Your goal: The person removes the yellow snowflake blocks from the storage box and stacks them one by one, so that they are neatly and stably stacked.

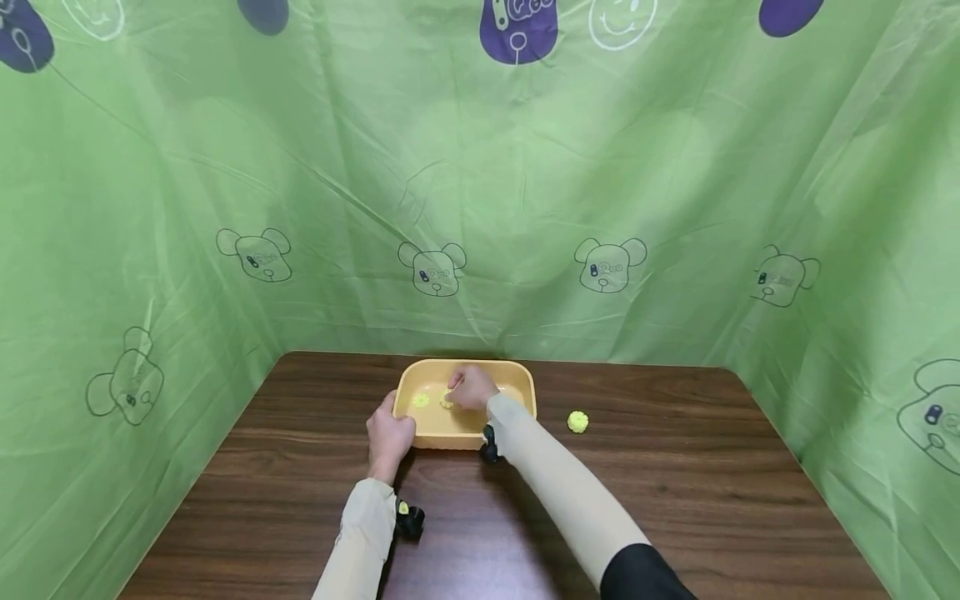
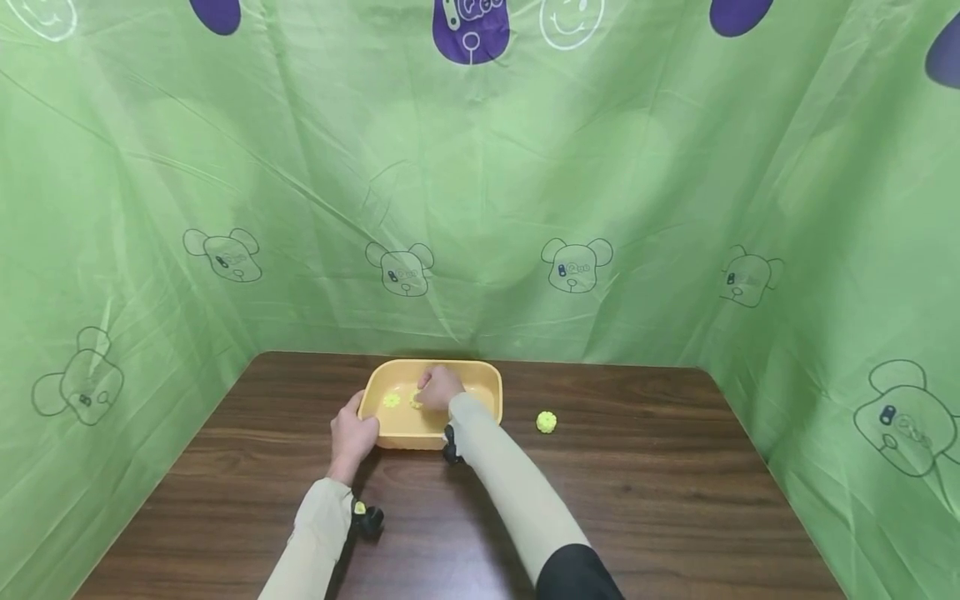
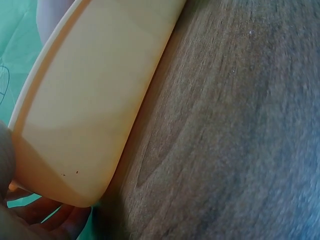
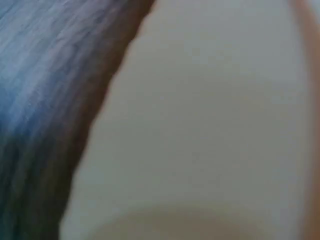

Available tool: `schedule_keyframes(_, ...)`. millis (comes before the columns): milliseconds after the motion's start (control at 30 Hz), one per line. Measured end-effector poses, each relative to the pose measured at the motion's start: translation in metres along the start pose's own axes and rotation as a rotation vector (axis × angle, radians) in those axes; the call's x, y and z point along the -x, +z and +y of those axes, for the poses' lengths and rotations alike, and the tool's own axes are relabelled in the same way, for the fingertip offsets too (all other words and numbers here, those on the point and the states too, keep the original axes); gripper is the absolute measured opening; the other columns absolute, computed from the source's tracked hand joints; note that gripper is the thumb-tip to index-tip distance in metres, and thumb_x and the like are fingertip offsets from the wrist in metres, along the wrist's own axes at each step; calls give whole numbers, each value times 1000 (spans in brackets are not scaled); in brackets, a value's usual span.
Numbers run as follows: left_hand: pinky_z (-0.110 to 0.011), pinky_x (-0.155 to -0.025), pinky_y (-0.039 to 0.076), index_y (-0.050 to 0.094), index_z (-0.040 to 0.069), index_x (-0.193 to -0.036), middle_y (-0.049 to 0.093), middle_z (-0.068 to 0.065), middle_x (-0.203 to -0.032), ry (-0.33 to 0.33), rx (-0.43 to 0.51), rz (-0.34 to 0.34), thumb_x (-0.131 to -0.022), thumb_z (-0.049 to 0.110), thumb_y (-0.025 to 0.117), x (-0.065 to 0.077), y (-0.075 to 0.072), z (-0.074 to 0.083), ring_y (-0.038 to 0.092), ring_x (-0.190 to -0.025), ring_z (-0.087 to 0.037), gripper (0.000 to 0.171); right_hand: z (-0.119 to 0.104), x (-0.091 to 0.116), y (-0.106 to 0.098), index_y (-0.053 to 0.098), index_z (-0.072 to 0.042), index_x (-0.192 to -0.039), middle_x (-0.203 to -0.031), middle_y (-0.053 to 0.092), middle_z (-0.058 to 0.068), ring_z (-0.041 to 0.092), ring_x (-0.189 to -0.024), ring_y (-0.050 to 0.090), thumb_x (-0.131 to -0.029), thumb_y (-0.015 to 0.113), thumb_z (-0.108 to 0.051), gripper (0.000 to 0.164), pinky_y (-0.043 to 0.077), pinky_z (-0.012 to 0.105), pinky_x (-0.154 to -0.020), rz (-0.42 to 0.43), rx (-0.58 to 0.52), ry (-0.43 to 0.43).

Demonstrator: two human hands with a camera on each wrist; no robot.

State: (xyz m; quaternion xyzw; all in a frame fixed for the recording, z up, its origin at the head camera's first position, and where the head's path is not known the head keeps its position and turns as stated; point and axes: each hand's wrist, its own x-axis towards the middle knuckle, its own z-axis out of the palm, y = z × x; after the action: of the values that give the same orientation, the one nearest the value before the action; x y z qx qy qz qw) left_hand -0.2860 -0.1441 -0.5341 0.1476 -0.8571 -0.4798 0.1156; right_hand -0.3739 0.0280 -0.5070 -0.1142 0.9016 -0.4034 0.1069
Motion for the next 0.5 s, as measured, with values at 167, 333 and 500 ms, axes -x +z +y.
schedule_keyframes(167,-51,-92,48,61,15,-138,67,-20,-128,-1,0,2,-81,5,52,-2,0,0,58,-111,-35,59,-4,9,-30,69,0,-96,-71,67,4,21,-65,67,-85,76,-4,13,54,27,-59,-50,-186,-56)
schedule_keyframes(333,-51,-93,49,59,12,-141,65,-21,-131,9,-5,-11,-81,5,51,-4,1,0,59,-112,-36,61,-1,31,-79,70,2,-105,-86,70,11,38,-87,70,-89,74,-5,18,60,43,-78,-50,-257,-76)
schedule_keyframes(500,-51,-94,49,59,11,-141,65,-22,-131,10,-3,3,-81,5,51,-5,1,-2,59,-113,-36,62,21,54,-133,70,2,-111,-99,70,16,36,-93,69,-91,72,-8,22,58,47,-87,-22,-273,-63)
